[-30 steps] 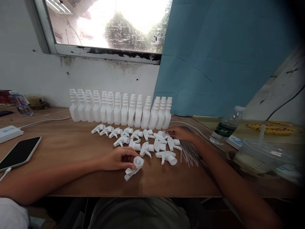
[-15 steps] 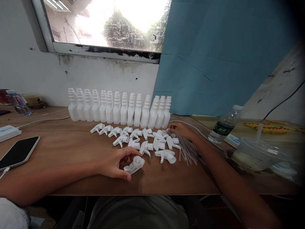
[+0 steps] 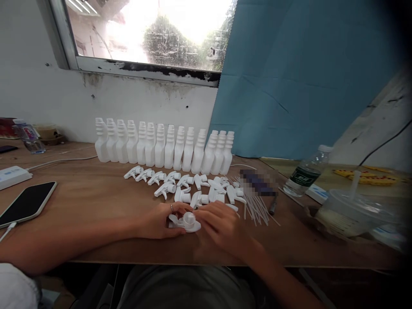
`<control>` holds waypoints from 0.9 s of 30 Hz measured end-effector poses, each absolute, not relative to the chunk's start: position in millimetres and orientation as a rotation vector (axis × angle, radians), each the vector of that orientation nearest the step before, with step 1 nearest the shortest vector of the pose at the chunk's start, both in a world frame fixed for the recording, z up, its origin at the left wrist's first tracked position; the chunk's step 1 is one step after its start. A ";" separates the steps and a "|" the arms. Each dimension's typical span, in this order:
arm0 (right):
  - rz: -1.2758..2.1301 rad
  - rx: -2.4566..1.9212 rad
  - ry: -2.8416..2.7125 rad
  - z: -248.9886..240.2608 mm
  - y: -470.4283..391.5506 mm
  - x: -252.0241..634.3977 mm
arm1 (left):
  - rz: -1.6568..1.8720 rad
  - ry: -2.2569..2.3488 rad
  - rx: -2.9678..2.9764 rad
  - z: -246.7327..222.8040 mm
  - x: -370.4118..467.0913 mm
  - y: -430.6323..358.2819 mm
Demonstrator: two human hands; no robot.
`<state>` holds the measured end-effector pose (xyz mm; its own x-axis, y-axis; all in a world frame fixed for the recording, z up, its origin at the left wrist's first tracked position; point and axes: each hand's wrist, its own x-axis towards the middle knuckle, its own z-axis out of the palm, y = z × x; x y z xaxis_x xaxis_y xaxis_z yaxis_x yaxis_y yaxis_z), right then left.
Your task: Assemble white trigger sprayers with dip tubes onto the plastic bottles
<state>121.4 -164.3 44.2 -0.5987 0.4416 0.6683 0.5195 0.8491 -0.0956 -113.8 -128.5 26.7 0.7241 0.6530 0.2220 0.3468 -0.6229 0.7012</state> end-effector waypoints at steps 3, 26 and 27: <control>-0.115 -0.683 -2.393 33.9 -165.8 117.5 | 0.598 0.783 2.308 28.0 -113.7 -130.0; 0.180 -0.828 -2.406 34.2 -167.6 118.3 | 0.766 0.539 2.701 15.4 -111.7 -122.7; 0.198 -0.817 -2.403 35.5 -167.3 117.9 | 0.757 0.538 2.692 15.8 -111.8 -122.9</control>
<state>117.9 -167.3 35.5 -0.6397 0.5971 0.4841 0.5098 0.8009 -0.3142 -111.8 -122.9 15.8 0.7916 0.4268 0.4372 0.2727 -0.8872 0.3722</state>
